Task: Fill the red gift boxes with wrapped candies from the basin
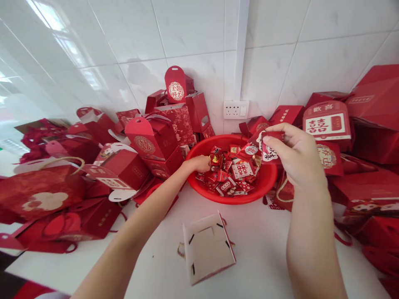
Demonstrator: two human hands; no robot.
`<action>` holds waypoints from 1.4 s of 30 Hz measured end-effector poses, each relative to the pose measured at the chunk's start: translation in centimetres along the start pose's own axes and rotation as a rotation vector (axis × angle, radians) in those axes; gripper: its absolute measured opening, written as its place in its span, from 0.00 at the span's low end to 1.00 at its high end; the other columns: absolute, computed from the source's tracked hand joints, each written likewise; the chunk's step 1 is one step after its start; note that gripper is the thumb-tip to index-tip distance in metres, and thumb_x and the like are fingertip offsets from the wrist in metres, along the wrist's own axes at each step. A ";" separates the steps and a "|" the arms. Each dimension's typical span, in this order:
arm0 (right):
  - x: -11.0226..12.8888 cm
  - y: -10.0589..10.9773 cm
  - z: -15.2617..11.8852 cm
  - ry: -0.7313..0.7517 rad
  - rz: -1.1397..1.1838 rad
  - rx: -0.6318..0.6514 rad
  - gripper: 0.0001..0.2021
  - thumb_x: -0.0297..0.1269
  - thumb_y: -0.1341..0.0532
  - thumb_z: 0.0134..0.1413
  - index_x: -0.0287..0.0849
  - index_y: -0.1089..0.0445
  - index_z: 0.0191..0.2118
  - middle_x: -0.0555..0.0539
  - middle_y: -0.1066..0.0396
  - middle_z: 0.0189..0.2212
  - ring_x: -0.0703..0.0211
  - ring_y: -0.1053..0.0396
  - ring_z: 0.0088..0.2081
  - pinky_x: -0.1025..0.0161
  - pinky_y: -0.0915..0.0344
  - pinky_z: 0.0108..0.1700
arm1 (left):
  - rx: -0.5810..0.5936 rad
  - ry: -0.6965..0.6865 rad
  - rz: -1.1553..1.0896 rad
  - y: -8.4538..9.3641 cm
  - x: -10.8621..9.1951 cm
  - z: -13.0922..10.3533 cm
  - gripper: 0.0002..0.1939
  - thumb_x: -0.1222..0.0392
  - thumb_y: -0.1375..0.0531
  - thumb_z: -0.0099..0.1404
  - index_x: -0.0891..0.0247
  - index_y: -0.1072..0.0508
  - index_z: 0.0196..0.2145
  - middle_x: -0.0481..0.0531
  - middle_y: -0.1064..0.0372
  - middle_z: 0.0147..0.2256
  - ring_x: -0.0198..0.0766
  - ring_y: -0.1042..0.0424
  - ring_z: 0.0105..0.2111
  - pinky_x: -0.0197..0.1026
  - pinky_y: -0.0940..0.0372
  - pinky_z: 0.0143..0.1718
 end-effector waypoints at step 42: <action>6.1 -6.1 -9.0 0.086 -0.403 1.084 0.08 0.30 0.45 0.67 0.46 0.33 0.35 0.58 0.34 0.25 0.67 0.39 0.27 0.66 0.43 0.31 | -0.169 -0.439 -0.477 -1.2 -2.1 -22.6 0.10 0.57 0.40 0.71 0.61 0.19 0.38 0.54 0.27 0.45 0.38 0.26 0.43 0.36 0.33 0.45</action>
Point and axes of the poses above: each hand's wrist, its own z-axis towards the middle knuckle, its own y-axis out of the back of the hand, x = y × z, the point moved 3 cm from there along z, towards the middle knuckle
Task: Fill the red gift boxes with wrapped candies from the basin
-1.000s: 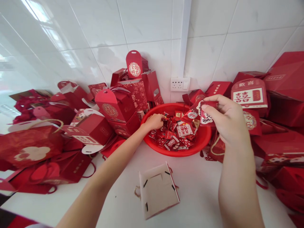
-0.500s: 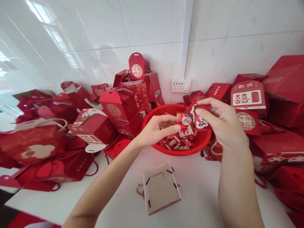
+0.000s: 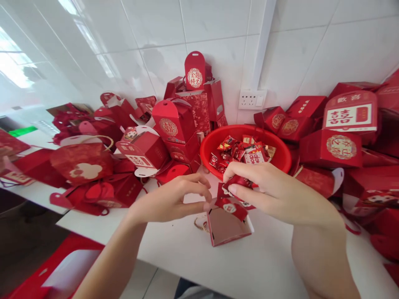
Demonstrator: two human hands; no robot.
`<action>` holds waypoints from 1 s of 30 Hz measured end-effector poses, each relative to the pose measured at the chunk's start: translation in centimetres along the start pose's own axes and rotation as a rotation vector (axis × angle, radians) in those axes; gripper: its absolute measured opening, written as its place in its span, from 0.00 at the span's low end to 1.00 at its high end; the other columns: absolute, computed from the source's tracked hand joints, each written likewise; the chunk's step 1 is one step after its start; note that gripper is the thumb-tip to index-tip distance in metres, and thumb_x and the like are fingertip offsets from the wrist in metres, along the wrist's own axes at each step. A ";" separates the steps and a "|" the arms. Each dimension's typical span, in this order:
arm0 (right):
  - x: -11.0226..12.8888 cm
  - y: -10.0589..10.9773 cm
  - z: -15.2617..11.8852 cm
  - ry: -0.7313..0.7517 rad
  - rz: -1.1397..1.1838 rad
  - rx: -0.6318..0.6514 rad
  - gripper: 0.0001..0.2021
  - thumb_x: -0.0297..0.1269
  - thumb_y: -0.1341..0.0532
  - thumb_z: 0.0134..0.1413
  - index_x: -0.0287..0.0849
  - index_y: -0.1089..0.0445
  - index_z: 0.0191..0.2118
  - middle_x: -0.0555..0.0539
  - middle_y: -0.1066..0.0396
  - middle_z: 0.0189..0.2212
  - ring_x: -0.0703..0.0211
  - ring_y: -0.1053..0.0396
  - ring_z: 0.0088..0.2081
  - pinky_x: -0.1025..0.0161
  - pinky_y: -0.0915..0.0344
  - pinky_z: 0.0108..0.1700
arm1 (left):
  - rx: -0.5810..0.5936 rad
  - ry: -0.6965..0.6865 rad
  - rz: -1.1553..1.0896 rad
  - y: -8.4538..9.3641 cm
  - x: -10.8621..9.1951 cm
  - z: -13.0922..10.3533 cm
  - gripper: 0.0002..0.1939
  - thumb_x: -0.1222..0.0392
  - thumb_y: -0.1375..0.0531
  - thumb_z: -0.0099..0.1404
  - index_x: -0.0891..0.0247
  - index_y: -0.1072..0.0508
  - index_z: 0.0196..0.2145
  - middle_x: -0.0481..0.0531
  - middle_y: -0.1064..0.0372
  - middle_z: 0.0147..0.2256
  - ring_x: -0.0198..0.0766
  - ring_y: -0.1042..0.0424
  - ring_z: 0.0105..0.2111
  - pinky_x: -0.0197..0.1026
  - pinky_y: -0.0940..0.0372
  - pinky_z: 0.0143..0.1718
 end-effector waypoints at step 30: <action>-0.2 0.0 0.0 0.088 -0.157 -0.069 0.09 0.25 0.43 0.66 0.42 0.31 0.33 0.54 0.30 0.29 0.65 0.35 0.30 0.65 0.43 0.35 | -0.062 -0.055 -0.151 -3.3 1.7 3.4 0.26 0.72 0.45 0.53 0.61 0.22 0.49 0.52 0.23 0.46 0.41 0.27 0.44 0.43 0.33 0.49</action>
Point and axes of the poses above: each hand's wrist, its own z-axis towards the middle knuckle, its own y-axis out of the back of the hand, x = y × z, the point moved 3 cm from there along z, towards the middle knuckle
